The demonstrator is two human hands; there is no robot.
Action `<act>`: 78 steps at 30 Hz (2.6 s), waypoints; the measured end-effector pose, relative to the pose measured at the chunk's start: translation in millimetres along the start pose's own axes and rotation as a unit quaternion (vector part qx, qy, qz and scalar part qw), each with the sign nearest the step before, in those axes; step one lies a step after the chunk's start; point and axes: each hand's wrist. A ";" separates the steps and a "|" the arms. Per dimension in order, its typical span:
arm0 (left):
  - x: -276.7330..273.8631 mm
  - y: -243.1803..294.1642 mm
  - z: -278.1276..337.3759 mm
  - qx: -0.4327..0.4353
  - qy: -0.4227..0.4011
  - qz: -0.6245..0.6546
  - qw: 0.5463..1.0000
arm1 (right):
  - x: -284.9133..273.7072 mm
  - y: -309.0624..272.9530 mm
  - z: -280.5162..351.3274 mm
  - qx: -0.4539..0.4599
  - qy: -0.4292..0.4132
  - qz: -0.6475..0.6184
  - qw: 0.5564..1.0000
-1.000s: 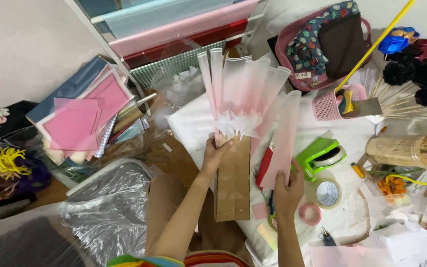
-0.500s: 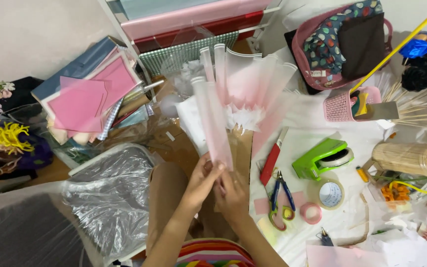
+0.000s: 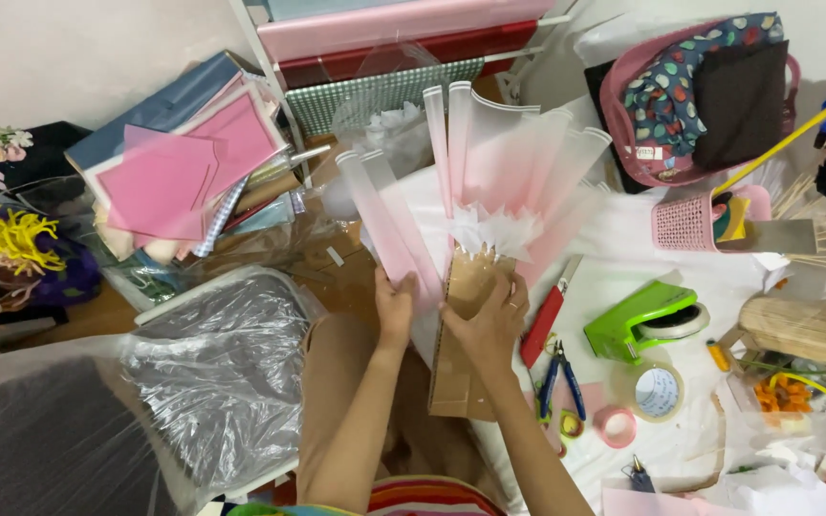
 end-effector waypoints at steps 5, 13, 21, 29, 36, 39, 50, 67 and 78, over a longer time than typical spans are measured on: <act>15.5 2.1 3.8 0.041 0.052 -0.091 0.994 | -3.5 -23.3 5.5 0.005 -0.039 0.040 0.998; 25.2 15.1 5.3 0.075 0.065 -0.110 0.989 | -11.2 -35.0 21.7 -0.033 -0.059 0.073 0.995; 28.6 51.8 27.0 0.072 0.053 -0.096 0.991 | 7.3 -23.7 30.0 -0.072 -0.025 0.097 0.992; 33.2 38.0 16.8 0.100 0.054 -0.142 0.983 | 7.7 -27.0 29.4 -0.051 -0.041 0.093 0.994; 31.4 44.6 24.1 0.102 0.072 -0.234 0.964 | 7.2 -26.7 29.4 -0.045 -0.060 0.117 0.990; 35.2 43.1 21.3 0.106 0.078 -0.231 0.964 | 9.2 -25.5 29.0 -0.036 -0.063 0.114 0.991; 33.3 44.7 32.2 0.143 0.079 -0.227 0.960 | 8.9 -25.0 29.3 -0.045 -0.070 0.133 0.988; 36.0 51.1 33.8 0.227 0.088 -0.228 0.943 | 10.2 -30.9 30.5 -0.062 -0.028 0.145 0.987; 29.4 59.5 46.7 0.310 0.084 -0.179 0.930 | 16.5 -26.9 32.5 -0.063 -0.002 0.176 0.982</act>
Point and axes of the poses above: each hand's wrist, its own z-axis away from the middle knuckle, its own x-axis out of the palm, y = z × x, and after that the axes turned 14 degrees about y, right-handed
